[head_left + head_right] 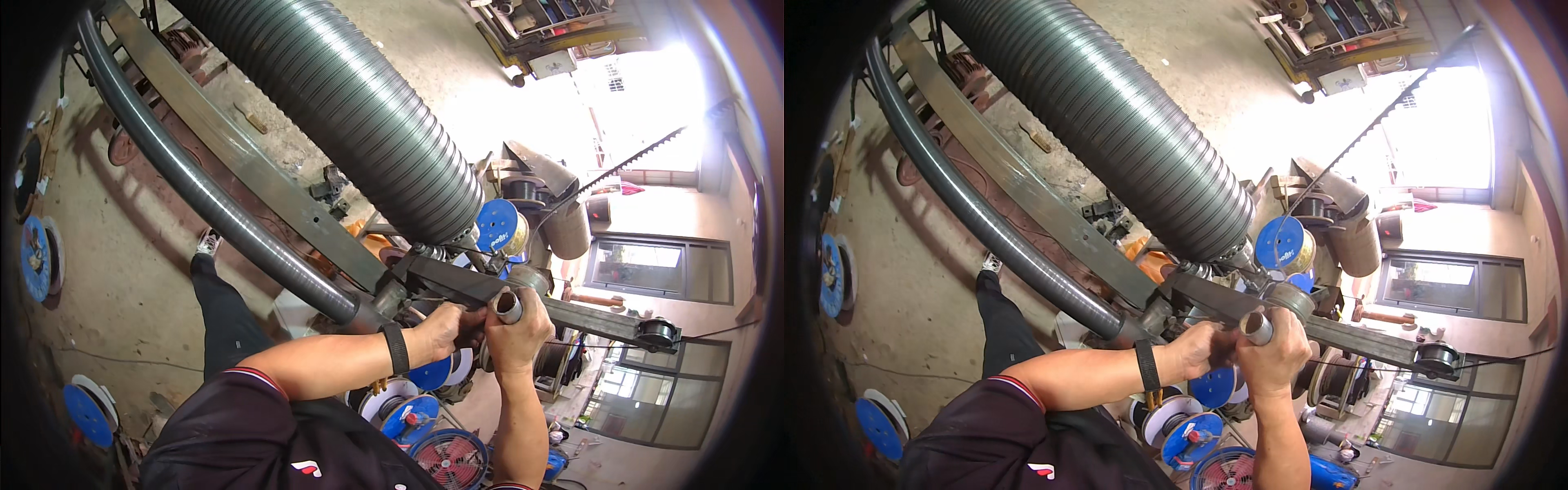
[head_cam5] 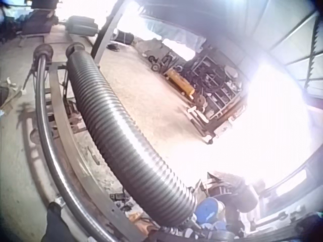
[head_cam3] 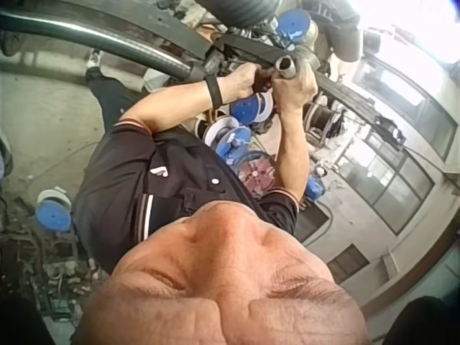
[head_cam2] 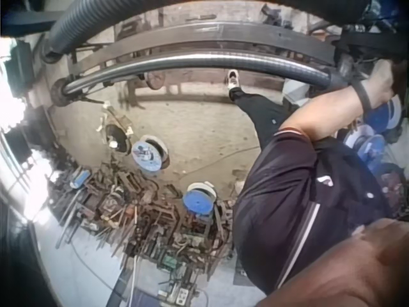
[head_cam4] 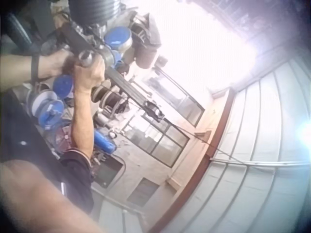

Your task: The person operates a wire coiling machine by turning a crank to wind wire onto a large spool. They use pliers to cut the wire and adjust the machine's chain and tension components during the process.

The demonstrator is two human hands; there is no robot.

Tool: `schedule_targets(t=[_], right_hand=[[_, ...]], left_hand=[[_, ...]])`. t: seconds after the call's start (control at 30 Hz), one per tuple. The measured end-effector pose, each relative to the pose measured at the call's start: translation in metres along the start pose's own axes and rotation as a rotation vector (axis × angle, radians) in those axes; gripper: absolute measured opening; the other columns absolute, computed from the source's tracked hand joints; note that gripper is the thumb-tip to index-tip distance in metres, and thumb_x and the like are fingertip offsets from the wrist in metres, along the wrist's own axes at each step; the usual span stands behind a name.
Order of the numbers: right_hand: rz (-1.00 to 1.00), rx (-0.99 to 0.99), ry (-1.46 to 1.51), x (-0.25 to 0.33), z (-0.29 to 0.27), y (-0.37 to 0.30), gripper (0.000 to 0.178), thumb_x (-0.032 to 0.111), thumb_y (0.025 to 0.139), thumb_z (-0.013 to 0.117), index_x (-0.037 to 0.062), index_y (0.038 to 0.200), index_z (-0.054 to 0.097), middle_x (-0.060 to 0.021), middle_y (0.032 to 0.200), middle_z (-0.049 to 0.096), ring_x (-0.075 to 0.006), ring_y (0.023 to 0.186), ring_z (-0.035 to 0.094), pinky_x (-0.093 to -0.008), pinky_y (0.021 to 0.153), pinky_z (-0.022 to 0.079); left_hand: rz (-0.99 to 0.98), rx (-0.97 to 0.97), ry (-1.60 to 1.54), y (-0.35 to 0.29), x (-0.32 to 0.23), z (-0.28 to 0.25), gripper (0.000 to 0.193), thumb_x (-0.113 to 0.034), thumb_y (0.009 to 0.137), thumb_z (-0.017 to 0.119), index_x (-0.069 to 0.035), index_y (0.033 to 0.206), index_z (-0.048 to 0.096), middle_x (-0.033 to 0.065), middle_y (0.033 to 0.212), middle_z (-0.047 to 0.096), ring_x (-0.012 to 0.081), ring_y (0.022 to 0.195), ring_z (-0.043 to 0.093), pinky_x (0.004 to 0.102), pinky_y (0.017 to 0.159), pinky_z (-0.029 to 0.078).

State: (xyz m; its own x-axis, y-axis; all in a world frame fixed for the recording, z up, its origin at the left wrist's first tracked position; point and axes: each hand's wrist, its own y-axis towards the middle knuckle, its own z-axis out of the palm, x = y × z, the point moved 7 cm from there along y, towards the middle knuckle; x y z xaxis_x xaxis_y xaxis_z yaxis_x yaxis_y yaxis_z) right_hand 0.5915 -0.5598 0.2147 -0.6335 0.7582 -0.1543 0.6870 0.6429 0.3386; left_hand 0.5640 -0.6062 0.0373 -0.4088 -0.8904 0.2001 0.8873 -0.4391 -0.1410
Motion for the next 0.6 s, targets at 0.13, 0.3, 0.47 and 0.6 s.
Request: schedule_targets(t=[0.13, 0.3, 0.47, 0.6], right_hand=[[0.005, -0.004, -0.01, 0.0003, -0.0003, -0.0002, 0.018, 0.013, 0.08, 0.075, 0.0046, 0.085, 0.06, -0.0167, 0.075, 0.061, -0.0416, 0.069, 0.063, -0.0467, 0.063, 0.049], [0.001, -0.011, -0.008, -0.0001, -0.0008, -0.0006, 0.017, 0.013, 0.079, 0.075, 0.0046, 0.085, 0.061, -0.0166, 0.075, 0.061, -0.0413, 0.069, 0.063, -0.0464, 0.063, 0.049], [-0.004, -0.013, 0.005, 0.0022, -0.0013, 0.0005, 0.017, 0.013, 0.079, 0.075, 0.0047, 0.084, 0.06, -0.0165, 0.074, 0.061, -0.0412, 0.068, 0.063, -0.0464, 0.062, 0.049], [0.005, -0.008, -0.007, 0.0, -0.0006, -0.0001, 0.018, 0.013, 0.079, 0.075, 0.0046, 0.083, 0.059, -0.0167, 0.073, 0.059, -0.0415, 0.067, 0.062, -0.0464, 0.061, 0.049]], left_hand=[[0.005, -0.006, 0.003, -0.0014, -0.0012, 0.0016, 0.021, -0.03, 0.096, 0.073, -0.01, 0.091, 0.072, 0.0013, 0.078, 0.068, 0.0155, 0.067, 0.062, 0.0307, 0.065, 0.051], [-0.012, -0.021, 0.018, -0.0044, -0.0036, 0.0037, 0.011, -0.019, 0.097, 0.068, -0.009, 0.102, 0.067, 0.0016, 0.086, 0.065, 0.016, 0.071, 0.06, 0.0317, 0.066, 0.048], [0.005, -0.024, 0.037, -0.0073, -0.0061, 0.005, 0.011, -0.018, 0.097, 0.067, -0.009, 0.103, 0.067, 0.0018, 0.087, 0.065, 0.016, 0.073, 0.06, 0.0316, 0.066, 0.048], [0.005, -0.021, 0.04, -0.0069, -0.006, 0.0049, 0.012, -0.019, 0.097, 0.068, -0.009, 0.104, 0.067, 0.0017, 0.087, 0.066, 0.0157, 0.073, 0.061, 0.0313, 0.066, 0.048]])
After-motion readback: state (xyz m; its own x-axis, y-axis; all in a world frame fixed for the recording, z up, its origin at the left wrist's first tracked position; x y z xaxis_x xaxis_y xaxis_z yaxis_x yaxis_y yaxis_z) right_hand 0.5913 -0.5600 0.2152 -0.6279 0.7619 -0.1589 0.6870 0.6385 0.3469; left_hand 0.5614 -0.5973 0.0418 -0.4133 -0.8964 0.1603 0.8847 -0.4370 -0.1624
